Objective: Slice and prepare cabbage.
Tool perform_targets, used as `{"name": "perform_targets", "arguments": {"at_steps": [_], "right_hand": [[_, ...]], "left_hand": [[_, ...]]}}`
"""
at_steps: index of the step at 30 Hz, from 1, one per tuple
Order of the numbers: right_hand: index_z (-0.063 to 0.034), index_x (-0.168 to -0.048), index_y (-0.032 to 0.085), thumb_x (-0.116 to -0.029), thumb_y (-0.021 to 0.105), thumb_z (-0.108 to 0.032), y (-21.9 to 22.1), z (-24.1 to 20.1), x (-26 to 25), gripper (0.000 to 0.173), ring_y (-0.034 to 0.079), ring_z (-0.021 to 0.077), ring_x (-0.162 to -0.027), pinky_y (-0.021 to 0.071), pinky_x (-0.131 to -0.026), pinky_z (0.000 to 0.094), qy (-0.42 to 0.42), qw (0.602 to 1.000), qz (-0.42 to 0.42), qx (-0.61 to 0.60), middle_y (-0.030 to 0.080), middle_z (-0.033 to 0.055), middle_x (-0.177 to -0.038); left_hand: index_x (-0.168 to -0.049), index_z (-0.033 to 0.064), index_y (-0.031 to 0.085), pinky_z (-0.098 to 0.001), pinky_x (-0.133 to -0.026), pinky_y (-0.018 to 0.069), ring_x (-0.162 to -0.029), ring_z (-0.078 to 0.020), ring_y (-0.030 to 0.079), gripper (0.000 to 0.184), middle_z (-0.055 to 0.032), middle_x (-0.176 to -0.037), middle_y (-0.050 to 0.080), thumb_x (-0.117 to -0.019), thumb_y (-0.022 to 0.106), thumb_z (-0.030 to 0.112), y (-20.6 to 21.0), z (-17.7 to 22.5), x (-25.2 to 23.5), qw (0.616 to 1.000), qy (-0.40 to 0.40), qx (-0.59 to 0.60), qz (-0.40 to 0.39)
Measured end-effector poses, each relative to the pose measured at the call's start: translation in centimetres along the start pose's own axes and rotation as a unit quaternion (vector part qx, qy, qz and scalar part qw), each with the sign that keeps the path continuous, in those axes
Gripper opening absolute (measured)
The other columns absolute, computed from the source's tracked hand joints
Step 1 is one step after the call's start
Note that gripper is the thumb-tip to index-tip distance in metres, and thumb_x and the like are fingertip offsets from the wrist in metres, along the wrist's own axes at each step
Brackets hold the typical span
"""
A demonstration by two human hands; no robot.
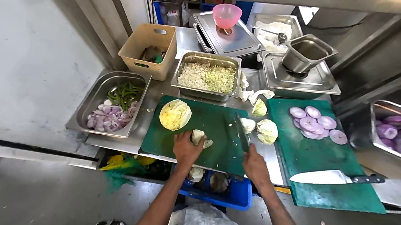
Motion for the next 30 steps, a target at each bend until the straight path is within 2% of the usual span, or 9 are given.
{"name": "perform_targets", "arguments": {"at_steps": [3, 6, 9, 13, 18, 21, 23, 26, 30], "right_hand": [[-0.0086, -0.134, 0.050, -0.1090, 0.050, -0.027, -1.0, 1.0, 1.3, 0.032, 0.070, 0.0352, -0.079, 0.0576, -0.072, 0.0547, -0.013, 0.995, 0.028, -0.090, 0.067, 0.0177, -0.088], [-0.0112, -0.136, 0.051, -0.1090, 0.052, -0.031, 0.1, 0.9, 2.3, 0.033, 0.063, 0.0209, -0.053, 0.0566, -0.050, 0.0388, -0.018, 0.955, -0.022, -0.294, 0.068, 0.0086, -0.078], [-0.0120, -0.132, 0.055, -0.1048, 0.062, -0.029, 0.8, -0.3, 2.8, 0.033, 0.063, 0.0215, -0.050, 0.0563, -0.046, 0.0362, -0.017, 0.898, -0.040, -0.439, 0.075, 0.0098, -0.091], [-0.0161, -0.137, 0.054, -0.0931, 0.078, -0.029, 1.0, -2.6, 2.4, 0.052, 0.060, 0.0220, -0.051, 0.0576, -0.048, 0.0379, -0.044, 0.859, -0.035, -0.509, 0.069, 0.0117, -0.092], [-0.0161, -0.136, 0.052, -0.1021, 0.066, -0.034, 0.4, -4.5, 2.2, 0.040, 0.060, 0.0218, -0.049, 0.0547, -0.046, 0.0352, -0.063, 0.842, -0.046, -0.534, 0.073, 0.0118, -0.089], [-0.0130, -0.137, 0.049, -0.1094, 0.048, -0.040, 1.5, -4.6, 2.8, 0.039, 0.063, 0.0217, -0.052, 0.0559, -0.049, 0.0375, -0.046, 0.920, -0.080, -0.381, 0.068, 0.0095, -0.076], [-0.0123, -0.142, 0.049, -0.1096, 0.043, -0.040, 3.3, -4.8, 4.2, 0.043, 0.065, 0.0247, -0.061, 0.0582, -0.058, 0.0435, -0.048, 0.957, -0.163, -0.234, 0.066, 0.0118, -0.083], [-0.0133, -0.140, 0.053, -0.1079, 0.045, -0.040, 6.5, -4.7, 6.0, 0.042, 0.070, 0.0330, -0.074, 0.0591, -0.068, 0.0534, -0.087, 0.958, -0.263, -0.072, 0.068, 0.0175, -0.098], [-0.0082, -0.141, 0.053, -0.1088, 0.046, -0.030, 4.4, -2.8, 2.7, 0.040, 0.068, 0.0407, -0.110, 0.0534, -0.094, 0.0601, -0.061, 0.987, -0.151, -0.007, 0.068, 0.0229, -0.117]], "left_hand": [[-0.124, 0.0122, 0.072, -0.0594, -0.099, 0.0503, -0.116, -0.0349, 0.064, 0.054, -0.0135, -0.118, 0.072, -0.0902, 0.071, 0.054, 0.1, 0.4, -0.6, 0.998, 0.003, 0.044, -0.048], [-0.108, 0.0056, 0.074, -0.0481, -0.081, 0.0588, -0.085, -0.0237, 0.070, 0.035, -0.0107, -0.093, 0.073, -0.0965, 0.072, 0.039, 0.2, 0.5, -0.7, 0.960, 0.025, 0.266, -0.083], [-0.110, 0.0040, 0.073, -0.0430, -0.082, 0.0591, -0.087, -0.0207, 0.070, 0.029, -0.0100, -0.096, 0.074, -0.1004, 0.067, 0.031, -0.2, 1.6, 0.2, 0.900, 0.042, 0.410, -0.142], [-0.112, 0.0021, 0.072, -0.0404, -0.086, 0.0582, -0.091, -0.0204, 0.070, 0.026, -0.0103, -0.102, 0.073, -0.1025, 0.064, 0.025, -0.8, 3.6, 1.2, 0.862, 0.019, 0.475, -0.178], [-0.115, 0.0001, 0.070, -0.0386, -0.085, 0.0591, -0.091, -0.0207, 0.070, 0.025, -0.0126, -0.104, 0.073, -0.1041, 0.061, 0.020, -1.4, 4.3, 2.0, 0.810, -0.017, 0.553, -0.195], [-0.112, -0.0016, 0.069, -0.0374, -0.079, 0.0599, -0.084, -0.0198, 0.069, 0.023, -0.0120, -0.098, 0.072, -0.1024, 0.063, 0.018, -3.8, 1.1, 1.5, 0.832, -0.026, 0.543, -0.111], [-0.116, -0.0034, 0.069, -0.0393, -0.075, 0.0613, -0.081, -0.0215, 0.070, 0.026, -0.0139, -0.097, 0.072, -0.0989, 0.069, 0.017, -5.5, -3.0, 0.9, 0.871, -0.034, 0.489, -0.036], [-0.118, -0.0020, 0.069, -0.0411, -0.075, 0.0616, -0.083, -0.0220, 0.072, 0.036, -0.0140, -0.098, 0.074, -0.0932, 0.078, 0.022, -6.2, -9.8, -0.2, 0.926, -0.061, 0.371, 0.038], [-0.124, 0.0041, 0.071, -0.0477, -0.091, 0.0595, -0.097, -0.0222, 0.073, 0.046, -0.0121, -0.110, 0.074, -0.0909, 0.080, 0.034, -6.2, -12.8, -2.2, 0.978, -0.030, 0.203, 0.041]]}}
Point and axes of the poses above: each hand's wrist, its own x-axis away from the middle knuckle, its own y-axis out of the palm, z = x × y, the point moved 5 cm from there along -x, towards the middle knuckle
